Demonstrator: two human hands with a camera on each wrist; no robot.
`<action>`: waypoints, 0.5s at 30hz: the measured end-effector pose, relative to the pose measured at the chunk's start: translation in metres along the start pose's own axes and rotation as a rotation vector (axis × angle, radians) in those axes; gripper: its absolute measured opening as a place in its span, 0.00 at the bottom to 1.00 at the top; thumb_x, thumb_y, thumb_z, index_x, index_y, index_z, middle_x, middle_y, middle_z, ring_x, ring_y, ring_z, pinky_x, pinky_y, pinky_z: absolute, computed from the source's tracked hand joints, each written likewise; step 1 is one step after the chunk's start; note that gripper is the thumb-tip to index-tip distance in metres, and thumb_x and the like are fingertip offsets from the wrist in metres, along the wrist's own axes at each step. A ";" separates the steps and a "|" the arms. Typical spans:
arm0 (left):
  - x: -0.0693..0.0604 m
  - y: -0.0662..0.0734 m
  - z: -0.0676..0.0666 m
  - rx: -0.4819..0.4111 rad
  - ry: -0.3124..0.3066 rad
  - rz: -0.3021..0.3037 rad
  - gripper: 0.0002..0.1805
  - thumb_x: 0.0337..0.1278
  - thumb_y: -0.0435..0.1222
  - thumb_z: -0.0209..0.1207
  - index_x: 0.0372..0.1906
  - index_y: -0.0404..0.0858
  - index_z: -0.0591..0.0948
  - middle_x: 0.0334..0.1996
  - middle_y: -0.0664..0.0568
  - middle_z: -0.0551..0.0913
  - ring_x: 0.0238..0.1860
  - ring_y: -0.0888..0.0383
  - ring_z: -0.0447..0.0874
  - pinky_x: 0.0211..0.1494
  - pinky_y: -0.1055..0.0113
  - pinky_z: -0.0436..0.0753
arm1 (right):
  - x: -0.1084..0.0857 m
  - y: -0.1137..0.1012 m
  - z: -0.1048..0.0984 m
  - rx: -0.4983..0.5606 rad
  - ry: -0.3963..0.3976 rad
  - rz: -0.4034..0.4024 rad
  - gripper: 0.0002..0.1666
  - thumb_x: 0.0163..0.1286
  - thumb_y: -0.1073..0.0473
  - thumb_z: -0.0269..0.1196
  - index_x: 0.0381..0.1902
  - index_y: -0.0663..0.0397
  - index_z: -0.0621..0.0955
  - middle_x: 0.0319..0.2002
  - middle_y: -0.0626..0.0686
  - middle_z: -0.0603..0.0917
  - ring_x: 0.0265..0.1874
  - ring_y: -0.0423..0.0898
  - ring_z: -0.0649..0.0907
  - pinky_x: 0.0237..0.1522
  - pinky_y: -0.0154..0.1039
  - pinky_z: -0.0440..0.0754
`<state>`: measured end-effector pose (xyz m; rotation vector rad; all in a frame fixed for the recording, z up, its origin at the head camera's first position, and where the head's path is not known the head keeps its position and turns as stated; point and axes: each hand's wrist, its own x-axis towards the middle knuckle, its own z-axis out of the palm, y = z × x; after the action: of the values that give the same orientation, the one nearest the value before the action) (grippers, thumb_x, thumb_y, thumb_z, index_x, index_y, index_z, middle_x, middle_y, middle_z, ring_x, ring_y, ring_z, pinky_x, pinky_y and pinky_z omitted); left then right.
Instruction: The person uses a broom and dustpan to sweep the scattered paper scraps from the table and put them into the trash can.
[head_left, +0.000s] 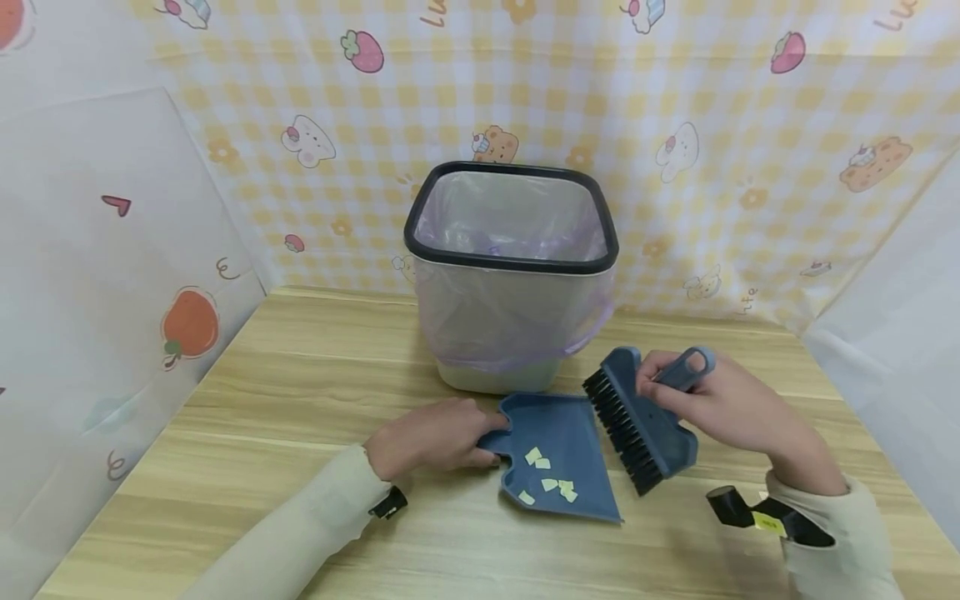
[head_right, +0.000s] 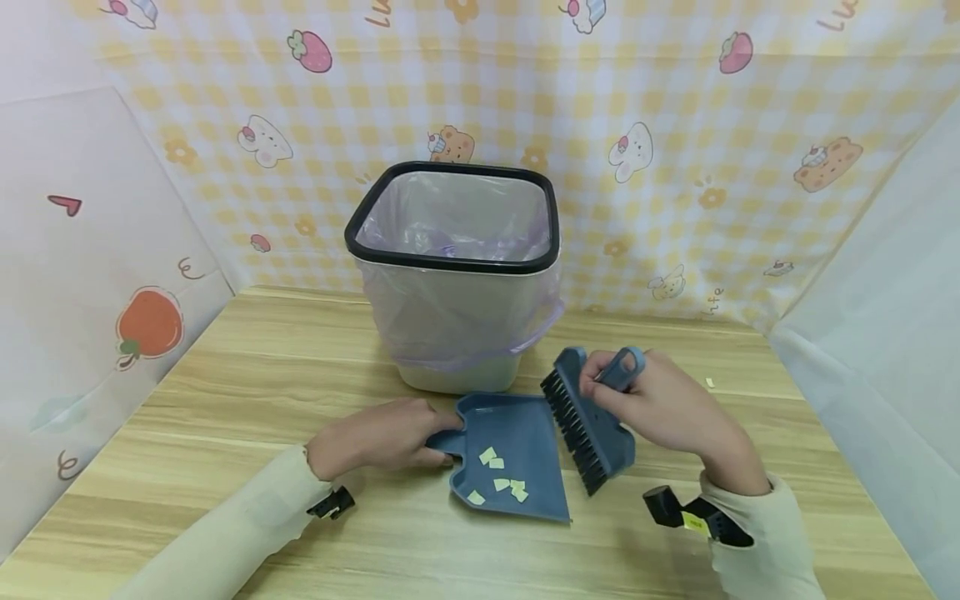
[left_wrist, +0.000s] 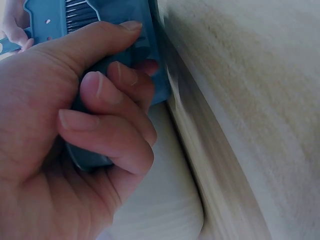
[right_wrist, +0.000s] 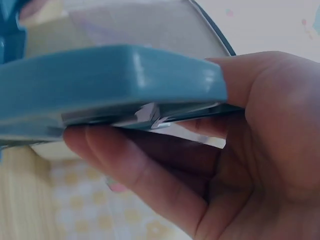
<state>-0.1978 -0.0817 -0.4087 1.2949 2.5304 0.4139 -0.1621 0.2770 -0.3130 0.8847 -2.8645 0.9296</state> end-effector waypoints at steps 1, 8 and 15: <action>0.000 0.000 0.000 0.002 0.000 0.001 0.09 0.77 0.43 0.69 0.50 0.44 0.84 0.25 0.61 0.62 0.24 0.65 0.63 0.29 0.68 0.63 | -0.002 0.003 -0.003 -0.014 0.006 0.020 0.10 0.84 0.62 0.64 0.42 0.39 0.85 0.28 0.37 0.80 0.25 0.39 0.78 0.32 0.39 0.77; -0.001 0.001 -0.001 0.008 -0.001 0.010 0.10 0.78 0.44 0.68 0.51 0.43 0.84 0.25 0.61 0.62 0.25 0.65 0.63 0.30 0.68 0.64 | -0.008 0.021 -0.017 -0.088 0.003 0.101 0.08 0.85 0.64 0.63 0.42 0.48 0.86 0.26 0.40 0.77 0.22 0.39 0.75 0.30 0.39 0.74; 0.000 0.000 0.000 0.001 0.009 0.018 0.09 0.77 0.43 0.69 0.49 0.43 0.84 0.24 0.62 0.63 0.25 0.65 0.63 0.30 0.69 0.65 | -0.006 0.031 -0.015 -0.131 -0.049 0.120 0.09 0.85 0.62 0.62 0.40 0.47 0.84 0.24 0.38 0.75 0.20 0.36 0.73 0.30 0.38 0.73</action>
<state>-0.1976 -0.0818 -0.4091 1.3196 2.5283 0.4230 -0.1750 0.3090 -0.3186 0.7418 -3.0078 0.7270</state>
